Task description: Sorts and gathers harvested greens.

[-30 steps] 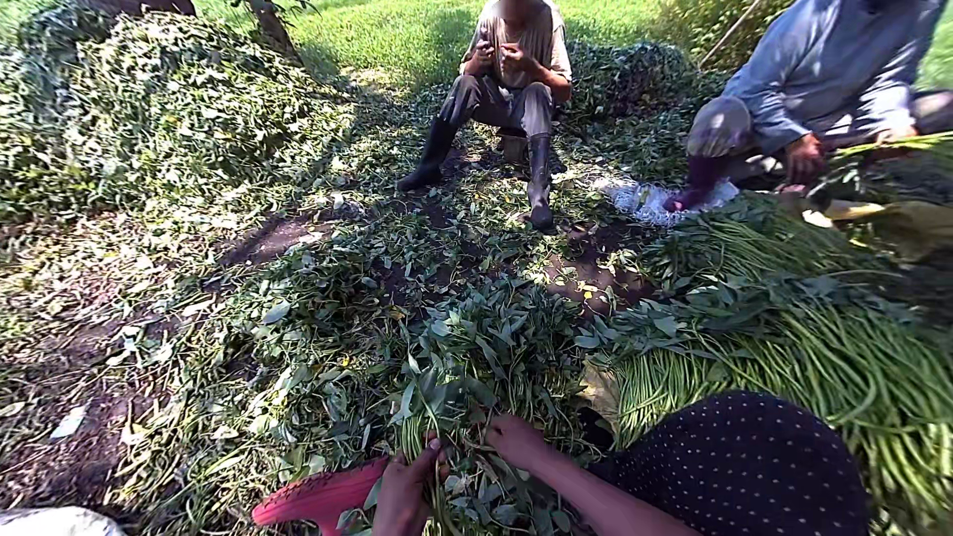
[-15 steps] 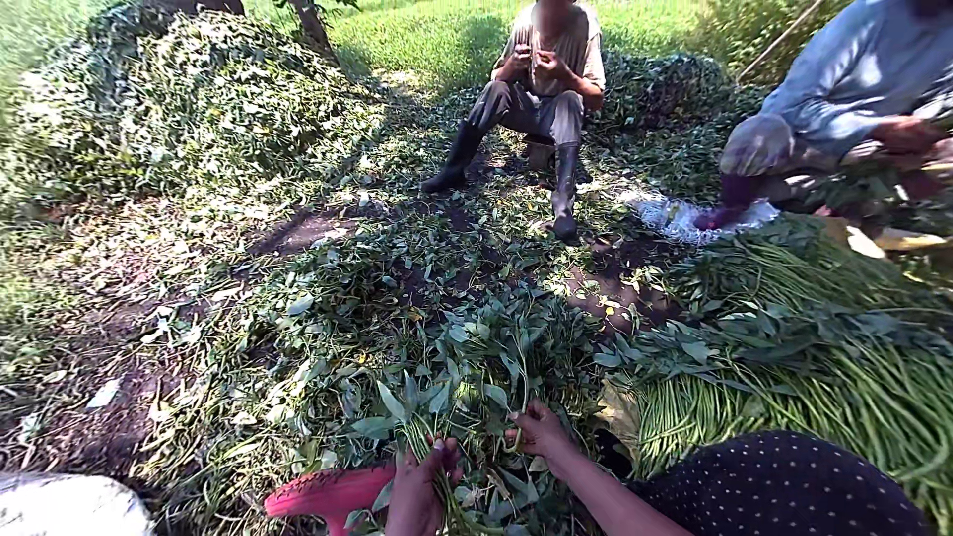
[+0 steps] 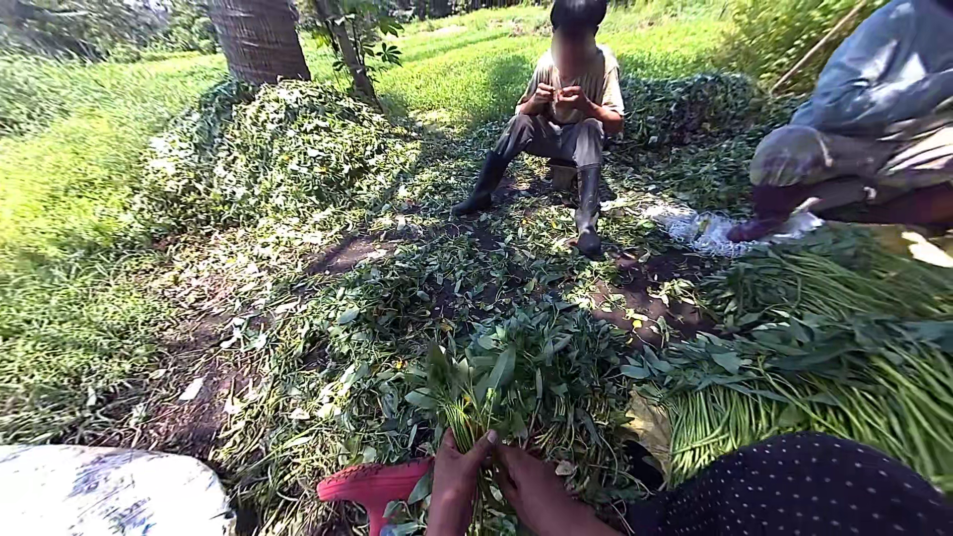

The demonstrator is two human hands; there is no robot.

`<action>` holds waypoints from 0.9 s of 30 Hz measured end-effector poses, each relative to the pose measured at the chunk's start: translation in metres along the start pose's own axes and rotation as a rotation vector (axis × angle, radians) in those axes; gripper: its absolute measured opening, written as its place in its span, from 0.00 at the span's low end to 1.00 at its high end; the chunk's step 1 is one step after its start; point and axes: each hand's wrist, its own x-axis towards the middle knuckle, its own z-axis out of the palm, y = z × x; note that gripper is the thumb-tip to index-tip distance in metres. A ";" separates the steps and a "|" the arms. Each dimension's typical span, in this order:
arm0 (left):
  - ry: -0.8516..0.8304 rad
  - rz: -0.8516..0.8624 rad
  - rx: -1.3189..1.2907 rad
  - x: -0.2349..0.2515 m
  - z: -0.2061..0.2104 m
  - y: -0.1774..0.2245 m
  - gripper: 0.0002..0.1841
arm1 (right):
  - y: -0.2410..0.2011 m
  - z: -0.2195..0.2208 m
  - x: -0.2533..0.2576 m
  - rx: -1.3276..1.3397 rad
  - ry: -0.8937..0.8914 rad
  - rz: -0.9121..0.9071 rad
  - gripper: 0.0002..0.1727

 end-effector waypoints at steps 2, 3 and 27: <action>0.011 0.015 0.029 0.002 -0.004 -0.005 0.23 | 0.001 0.003 0.000 -0.019 -0.006 -0.007 0.23; 0.023 0.017 0.037 0.004 -0.006 -0.008 0.21 | 0.001 0.003 0.000 -0.009 -0.017 -0.009 0.22; 0.635 0.160 -0.374 0.021 -0.047 0.015 0.16 | 0.097 -0.007 -0.011 -0.235 -0.680 0.218 0.38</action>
